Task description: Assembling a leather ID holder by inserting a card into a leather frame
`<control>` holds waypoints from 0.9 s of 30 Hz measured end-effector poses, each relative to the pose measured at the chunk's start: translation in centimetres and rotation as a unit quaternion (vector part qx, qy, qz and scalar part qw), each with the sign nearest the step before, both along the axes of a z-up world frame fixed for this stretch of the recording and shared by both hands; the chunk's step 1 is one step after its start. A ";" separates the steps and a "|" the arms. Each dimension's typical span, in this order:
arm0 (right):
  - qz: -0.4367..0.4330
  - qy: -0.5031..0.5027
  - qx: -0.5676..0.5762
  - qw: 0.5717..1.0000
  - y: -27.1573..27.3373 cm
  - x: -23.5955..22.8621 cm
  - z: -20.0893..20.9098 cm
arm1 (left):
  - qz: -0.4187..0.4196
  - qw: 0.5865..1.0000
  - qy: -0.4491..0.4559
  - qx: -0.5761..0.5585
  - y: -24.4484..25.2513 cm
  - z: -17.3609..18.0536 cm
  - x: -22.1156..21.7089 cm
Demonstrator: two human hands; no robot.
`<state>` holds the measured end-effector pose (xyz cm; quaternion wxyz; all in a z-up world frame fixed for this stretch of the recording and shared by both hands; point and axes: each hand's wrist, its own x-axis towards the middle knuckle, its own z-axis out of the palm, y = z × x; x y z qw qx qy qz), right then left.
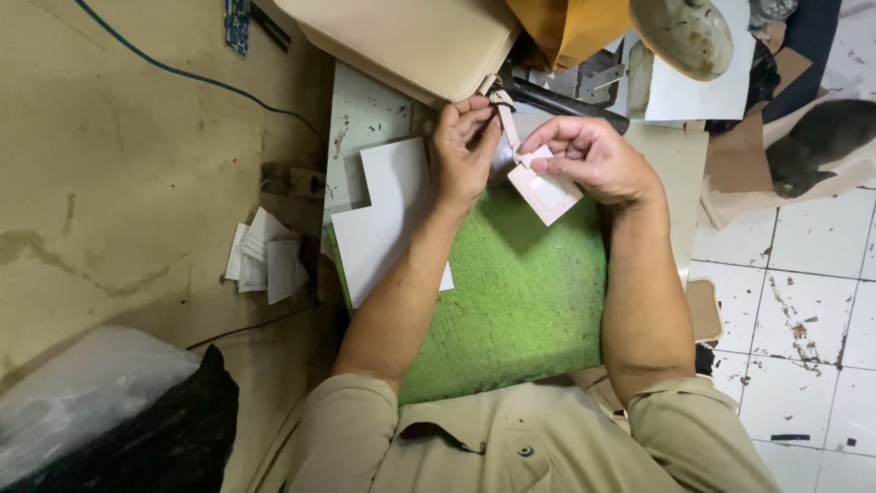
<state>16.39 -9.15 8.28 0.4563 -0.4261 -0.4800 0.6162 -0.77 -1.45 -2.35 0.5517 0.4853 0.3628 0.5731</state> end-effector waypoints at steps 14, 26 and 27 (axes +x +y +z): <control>0.017 -0.052 0.024 0.998 0.9 -1.3 0.8 | -0.006 0.999 -0.020 -0.028 0.2 -1.0 0.4; -0.062 0.025 -0.028 0.997 1.7 -2.4 -1.8 | -0.004 0.998 -0.063 -0.031 0.5 0.1 0.7; -0.113 0.047 -0.042 0.992 1.9 -2.9 -1.8 | -0.004 0.998 -0.053 -0.020 0.5 0.5 0.4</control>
